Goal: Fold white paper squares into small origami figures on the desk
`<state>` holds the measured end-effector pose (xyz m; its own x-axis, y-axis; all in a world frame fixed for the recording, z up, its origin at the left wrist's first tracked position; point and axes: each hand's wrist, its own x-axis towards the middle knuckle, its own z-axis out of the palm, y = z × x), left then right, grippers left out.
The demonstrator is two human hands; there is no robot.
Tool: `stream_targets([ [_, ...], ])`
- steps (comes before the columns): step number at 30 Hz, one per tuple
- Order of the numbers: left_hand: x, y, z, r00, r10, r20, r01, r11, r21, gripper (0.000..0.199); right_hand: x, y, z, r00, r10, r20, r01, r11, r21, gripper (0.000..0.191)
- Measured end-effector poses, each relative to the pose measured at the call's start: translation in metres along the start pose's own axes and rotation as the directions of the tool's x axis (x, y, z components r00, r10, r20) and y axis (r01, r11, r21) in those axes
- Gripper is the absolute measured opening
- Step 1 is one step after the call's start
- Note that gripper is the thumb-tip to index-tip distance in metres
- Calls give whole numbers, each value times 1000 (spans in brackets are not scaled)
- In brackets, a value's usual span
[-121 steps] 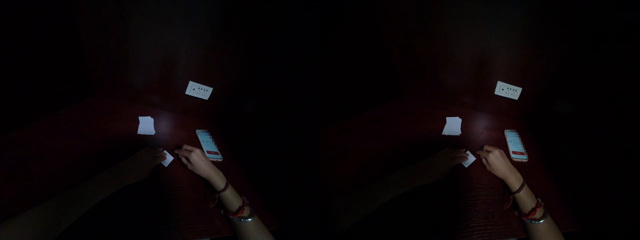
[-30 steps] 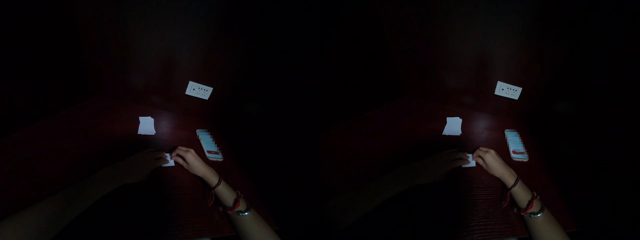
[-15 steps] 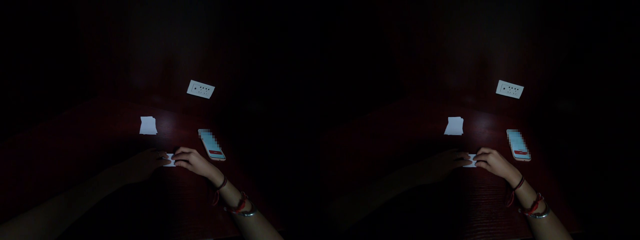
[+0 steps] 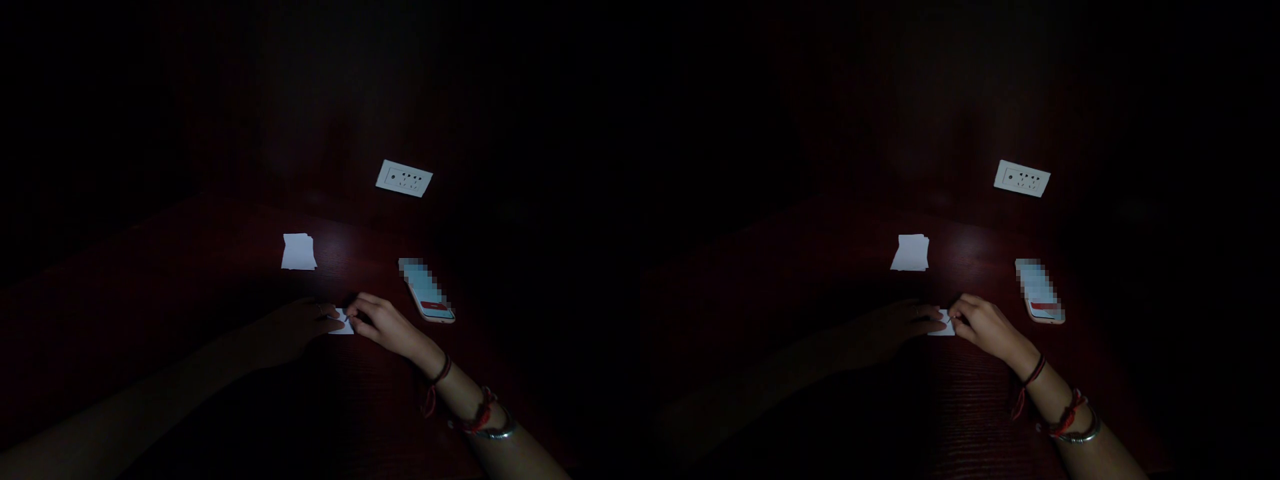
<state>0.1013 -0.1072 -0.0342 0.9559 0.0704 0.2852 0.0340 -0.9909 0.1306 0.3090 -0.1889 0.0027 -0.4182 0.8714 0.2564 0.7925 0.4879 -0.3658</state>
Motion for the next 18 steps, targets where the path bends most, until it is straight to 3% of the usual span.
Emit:
stream_targets([
  [5,0,-1,2,1000,-18,5,18,1000,8,57,-1,0,0,1000,-5,-6,5,998,63,14],
  [18,1,0,0,1000,-10,3,10,1000,0,54,9,3,9,958,268,-105,-255,959,123,12],
])
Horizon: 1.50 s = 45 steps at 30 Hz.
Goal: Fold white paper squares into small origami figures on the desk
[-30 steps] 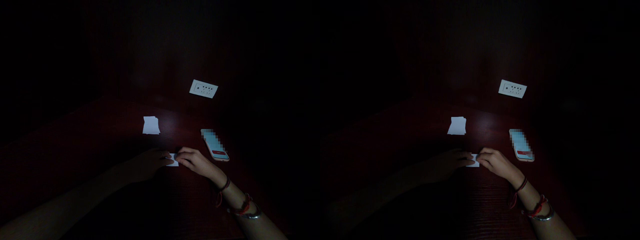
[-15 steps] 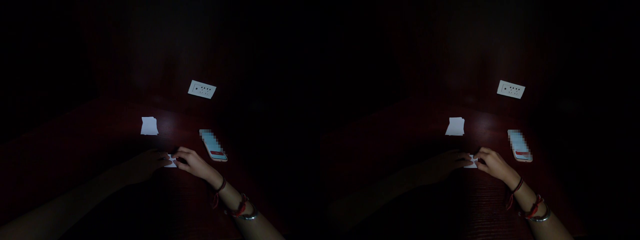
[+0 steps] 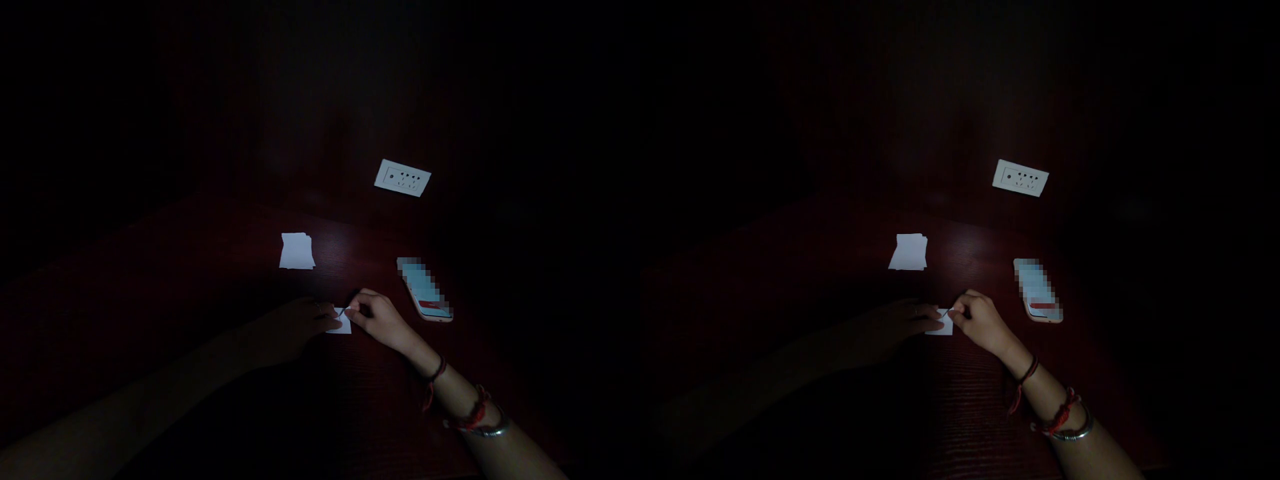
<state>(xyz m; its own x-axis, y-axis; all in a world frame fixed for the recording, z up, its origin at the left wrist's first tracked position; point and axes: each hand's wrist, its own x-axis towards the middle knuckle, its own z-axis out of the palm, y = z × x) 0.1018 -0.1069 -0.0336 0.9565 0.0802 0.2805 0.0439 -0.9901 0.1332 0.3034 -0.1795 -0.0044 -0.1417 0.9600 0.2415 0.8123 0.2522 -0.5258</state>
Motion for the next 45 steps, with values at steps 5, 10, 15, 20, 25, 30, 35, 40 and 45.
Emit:
stream_targets([
  [5,2,3,-4,1000,-21,6,21,1000,-22,59,2,1,2,998,55,-7,-55,998,9,7],
  [10,1,3,-1,999,-38,-10,37,999,-14,58,1,4,1,999,36,5,-36,997,67,6],
  [15,1,3,-3,999,-38,-10,38,999,-21,52,-3,3,-3,995,-82,49,76,990,122,8],
  [20,3,7,-8,999,-36,-30,35,999,-34,49,-4,0,-3,995,-90,51,85,992,98,14],
  [25,4,9,-10,998,-49,-36,47,998,-46,49,-2,-1,1,1000,6,-12,-5,999,43,13],
  [30,5,11,-13,997,-71,7,71,997,-23,50,0,-3,2,999,36,-31,-36,999,14,9],
  [35,5,13,-14,997,-79,8,79,997,7,50,0,-5,4,998,43,-42,-42,999,14,9],
  [40,5,11,-14,1000,-15,-26,15,1000,-5,46,0,-6,4,998,44,-45,-42,999,28,7],
  [45,6,8,-10,999,41,-29,-41,999,-3,41,0,-5,5,997,46,-54,-44,998,36,7],
])
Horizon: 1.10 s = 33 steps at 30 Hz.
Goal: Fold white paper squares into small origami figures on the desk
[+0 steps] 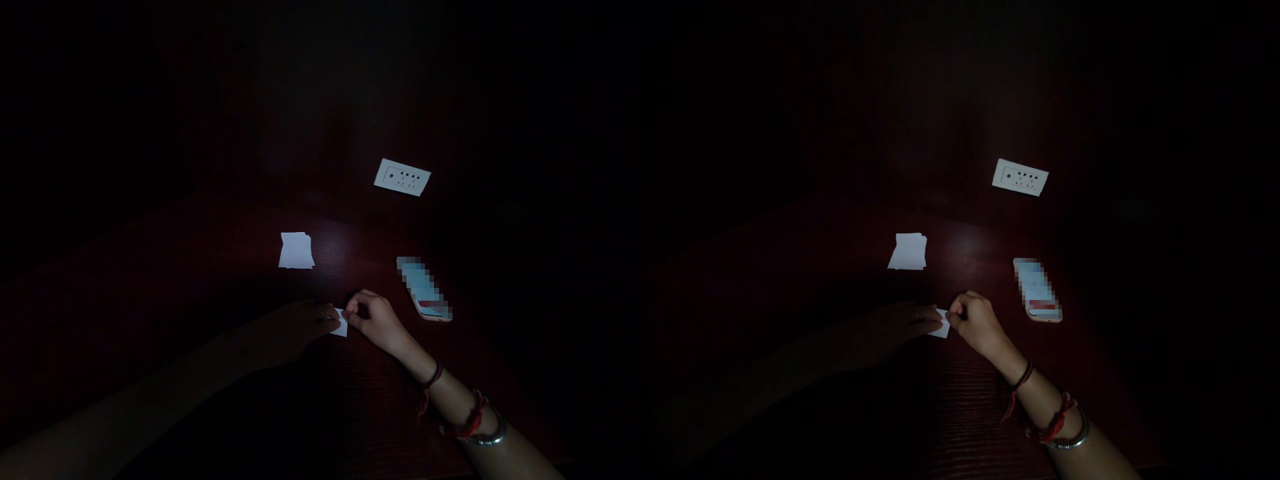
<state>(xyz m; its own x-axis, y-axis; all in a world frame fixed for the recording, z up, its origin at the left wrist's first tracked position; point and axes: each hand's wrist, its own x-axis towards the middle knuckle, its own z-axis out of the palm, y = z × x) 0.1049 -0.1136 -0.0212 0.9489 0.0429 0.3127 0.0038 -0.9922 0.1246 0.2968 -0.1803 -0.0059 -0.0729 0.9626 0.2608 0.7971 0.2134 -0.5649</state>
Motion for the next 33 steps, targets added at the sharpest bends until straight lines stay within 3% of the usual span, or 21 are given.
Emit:
stream_targets([
  [6,-3,1,4,1000,-19,20,18,999,43,45,-2,-1,-1,997,-74,-16,74,997,0,9],
  [12,-4,4,1,998,-60,24,58,995,80,50,-10,-1,-13,959,-243,146,261,958,-119,22],
  [16,-3,7,-1,996,-90,8,89,991,100,48,-14,-6,-21,931,-280,233,332,916,-226,27],
  [23,-1,9,0,993,-121,-14,121,988,95,46,-17,-4,-20,929,-266,255,323,921,-216,29],
  [33,3,10,-2,987,-156,26,152,983,104,49,-15,-4,-19,955,-223,197,265,938,-224,25],
])
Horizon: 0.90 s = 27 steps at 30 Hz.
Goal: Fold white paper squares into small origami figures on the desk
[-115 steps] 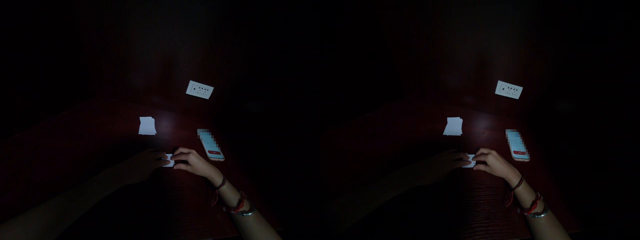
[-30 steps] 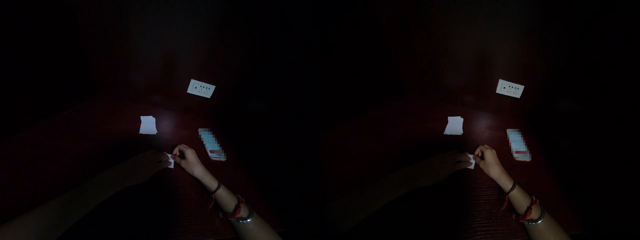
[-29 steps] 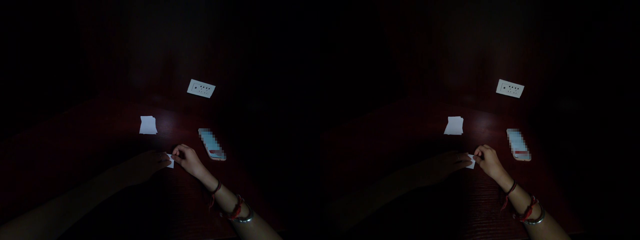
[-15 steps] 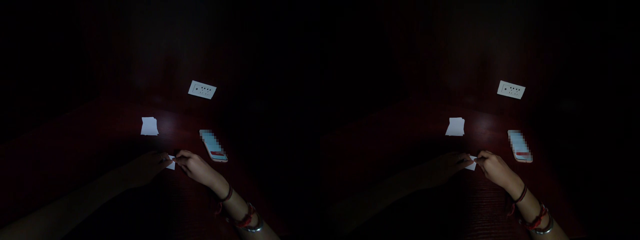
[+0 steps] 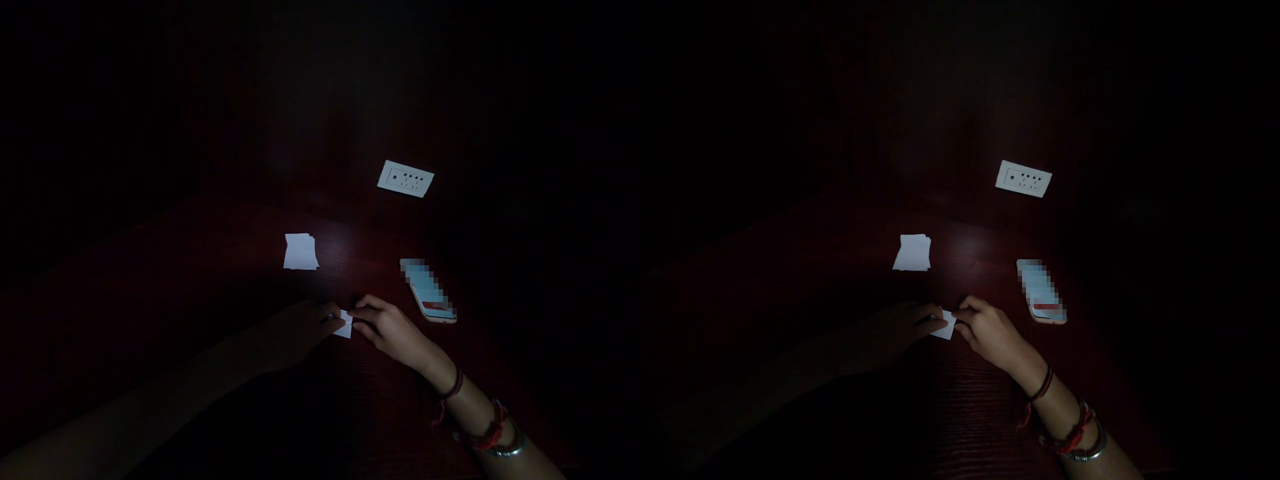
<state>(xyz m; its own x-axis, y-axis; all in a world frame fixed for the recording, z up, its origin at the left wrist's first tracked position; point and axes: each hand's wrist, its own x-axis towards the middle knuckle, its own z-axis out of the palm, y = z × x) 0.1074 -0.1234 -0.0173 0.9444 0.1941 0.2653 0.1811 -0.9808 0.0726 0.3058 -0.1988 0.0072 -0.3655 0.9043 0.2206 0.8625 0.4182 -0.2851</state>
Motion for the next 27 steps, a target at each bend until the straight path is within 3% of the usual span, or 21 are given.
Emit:
stream_targets([
  [4,2,2,-5,1000,-12,14,12,1000,-5,47,0,-4,-3,1000,-1,3,1,996,-89,25],
  [12,5,8,-14,999,-38,27,38,999,1,38,-1,-7,-12,988,-101,115,124,969,-214,26],
  [19,4,6,-10,1000,-21,16,21,1000,-11,38,-2,-8,-13,984,-98,151,137,951,-278,34],
  [27,3,5,-8,1000,-24,21,24,1000,-9,39,0,-12,-15,981,-90,173,143,935,-326,24],
])
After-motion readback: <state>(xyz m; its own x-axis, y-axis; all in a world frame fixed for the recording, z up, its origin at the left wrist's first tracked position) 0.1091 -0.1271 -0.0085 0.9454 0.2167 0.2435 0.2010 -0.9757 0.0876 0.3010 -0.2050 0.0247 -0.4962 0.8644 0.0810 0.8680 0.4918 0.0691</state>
